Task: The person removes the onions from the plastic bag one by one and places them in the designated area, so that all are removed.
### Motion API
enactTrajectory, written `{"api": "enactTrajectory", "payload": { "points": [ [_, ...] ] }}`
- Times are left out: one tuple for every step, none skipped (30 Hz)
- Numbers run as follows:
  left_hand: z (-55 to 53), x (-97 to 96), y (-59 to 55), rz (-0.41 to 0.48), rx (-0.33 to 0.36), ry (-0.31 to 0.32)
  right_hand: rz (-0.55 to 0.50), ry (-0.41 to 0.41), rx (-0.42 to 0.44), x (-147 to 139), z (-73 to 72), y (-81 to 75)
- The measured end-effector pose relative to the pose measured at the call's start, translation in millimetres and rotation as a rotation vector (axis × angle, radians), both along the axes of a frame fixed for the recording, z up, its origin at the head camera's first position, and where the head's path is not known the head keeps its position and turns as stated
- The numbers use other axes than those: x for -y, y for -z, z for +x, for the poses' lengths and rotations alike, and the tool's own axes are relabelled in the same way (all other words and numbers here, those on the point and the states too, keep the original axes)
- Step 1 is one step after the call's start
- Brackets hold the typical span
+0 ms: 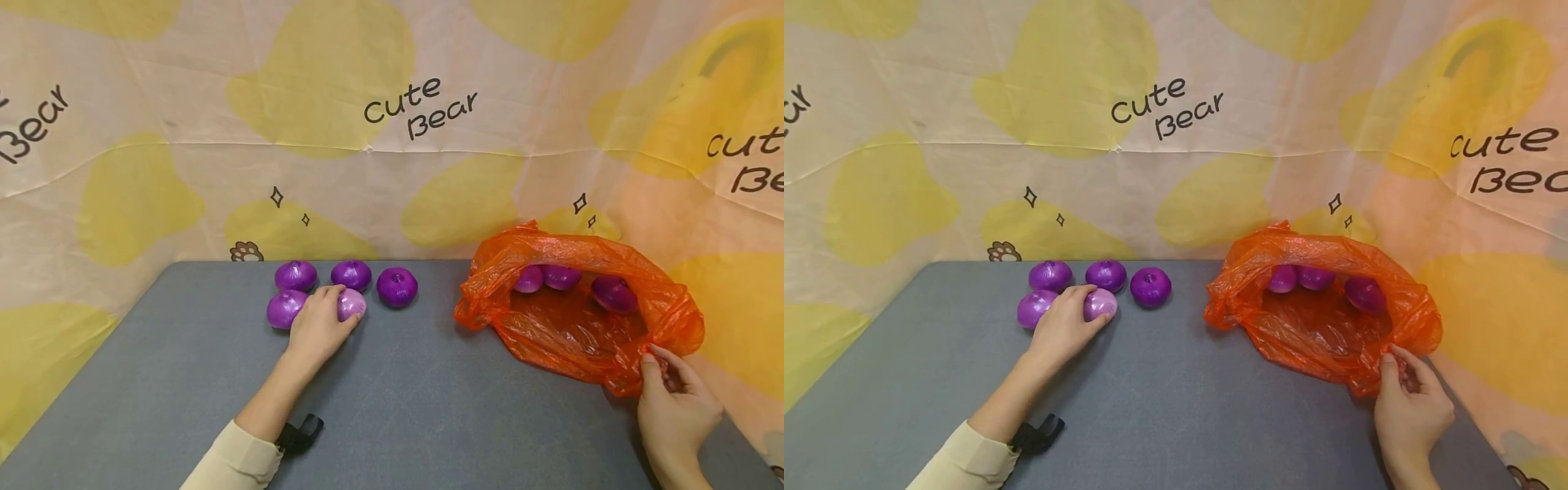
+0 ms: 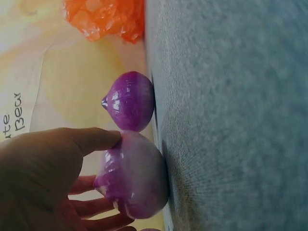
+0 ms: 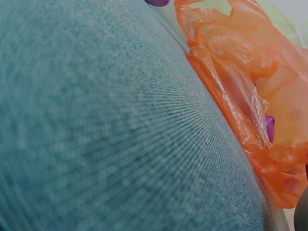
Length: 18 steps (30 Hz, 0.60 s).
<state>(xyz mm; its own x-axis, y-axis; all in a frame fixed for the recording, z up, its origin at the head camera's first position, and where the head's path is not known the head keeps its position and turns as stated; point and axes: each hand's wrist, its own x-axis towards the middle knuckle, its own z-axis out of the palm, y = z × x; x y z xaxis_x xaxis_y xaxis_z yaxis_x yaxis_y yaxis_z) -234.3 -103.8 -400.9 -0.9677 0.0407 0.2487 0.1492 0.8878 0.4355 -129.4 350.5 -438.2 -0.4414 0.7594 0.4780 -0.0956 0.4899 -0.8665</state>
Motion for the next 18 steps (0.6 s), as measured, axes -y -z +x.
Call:
{"api": "enactTrajectory", "payload": {
  "points": [
    [0.3,0.7,-0.7,-0.004,-0.003,-0.007,0.000,-0.003,-0.001,0.6,0.4,-0.6],
    [0.3,1.4,-0.9,-0.007,-0.007,-0.012,0.000,-0.004,-0.002,1.1,0.6,-1.4],
    [0.3,1.9,-1.0,-0.009,-0.010,-0.015,0.000,-0.006,-0.003,1.6,0.9,-1.8],
    [0.2,2.3,-0.9,-0.010,-0.009,-0.017,0.002,-0.007,-0.005,1.8,1.0,-2.1],
    [0.0,2.7,-0.6,-0.010,-0.010,-0.016,0.003,-0.008,-0.007,1.9,1.1,-2.1],
    [0.2,2.7,-0.8,-0.010,-0.009,-0.015,0.003,-0.010,-0.010,1.7,1.1,-2.0],
    [0.2,2.7,-0.9,-0.010,-0.010,-0.012,0.004,-0.010,-0.011,1.6,1.1,-1.6],
    [0.1,2.5,-1.0,-0.010,-0.014,-0.008,0.005,-0.011,-0.014,1.3,0.8,-1.4],
    [0.3,1.9,-1.6,-0.009,-0.021,-0.005,0.005,-0.012,-0.015,1.1,0.6,-1.1],
    [0.5,1.2,-2.4,-0.007,-0.031,-0.001,0.009,-0.013,-0.017,0.7,0.4,-0.9],
    [0.8,0.1,-3.6,-0.004,-0.044,0.003,0.011,-0.013,-0.017,0.6,0.3,-0.8],
    [1.1,-1.3,-5.1,0.003,-0.060,0.007,0.007,-0.014,-0.018,0.5,0.2,-0.7],
    [1.4,-3.3,-6.7,0.012,-0.078,0.013,0.005,-0.015,-0.018,0.6,0.2,-0.7],
    [1.9,-5.9,-8.7,0.022,-0.100,0.021,0.000,-0.016,-0.019,0.6,0.5,-0.7],
    [2.7,-9.1,-11.4,0.037,-0.124,0.032,-0.002,-0.015,-0.017,0.7,0.6,-0.7],
    [3.5,-12.9,-13.7,0.051,-0.150,0.045,-0.002,-0.015,-0.018,1.0,0.8,-0.8],
    [4.3,-17.4,-16.4,0.067,-0.178,0.062,-0.009,-0.015,-0.017,1.3,1.0,-0.9],
    [5.0,-22.6,-19.0,0.079,-0.207,0.083,-0.015,-0.015,-0.017,1.7,1.3,-1.0]
  ]
}}
